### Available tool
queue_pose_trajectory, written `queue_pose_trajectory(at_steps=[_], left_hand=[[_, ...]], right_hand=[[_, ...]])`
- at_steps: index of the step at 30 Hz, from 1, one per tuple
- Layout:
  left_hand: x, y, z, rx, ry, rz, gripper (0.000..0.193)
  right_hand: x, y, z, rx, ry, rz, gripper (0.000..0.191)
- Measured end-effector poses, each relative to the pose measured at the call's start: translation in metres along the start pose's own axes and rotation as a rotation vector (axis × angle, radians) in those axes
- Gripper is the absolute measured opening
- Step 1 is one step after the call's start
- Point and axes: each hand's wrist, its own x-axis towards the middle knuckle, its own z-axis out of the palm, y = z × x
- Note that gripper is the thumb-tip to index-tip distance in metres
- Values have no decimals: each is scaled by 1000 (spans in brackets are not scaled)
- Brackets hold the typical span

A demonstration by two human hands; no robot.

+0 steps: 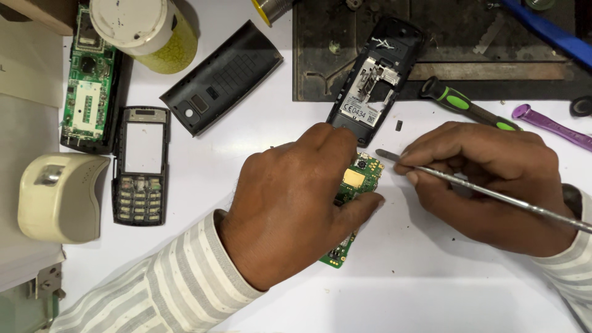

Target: The person pries open the housing of a feature phone using a screwdriver and a metal spudger, separates the front cover and keypad, and lifts the logic board out of the casing. They then hold the exposed circuit board and scrape and probe its surface and connectors with the metal tool while the empty shell and other phone parts lie on the workbench.

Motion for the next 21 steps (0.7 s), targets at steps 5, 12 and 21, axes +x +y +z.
queue_pose_trajectory(at_steps=[5,12,21], left_hand=[[-2,-1,0,-42,21,22,51],[-1,-1,1,-6,22,29,47],[-2,0,2,2,23,24,41]], right_hand=[[-4,1,-3,-18,-38,4,23],[-8,10,-6,-76,-93,44,21],[-2,6,-4,-105,-114,-26,20]])
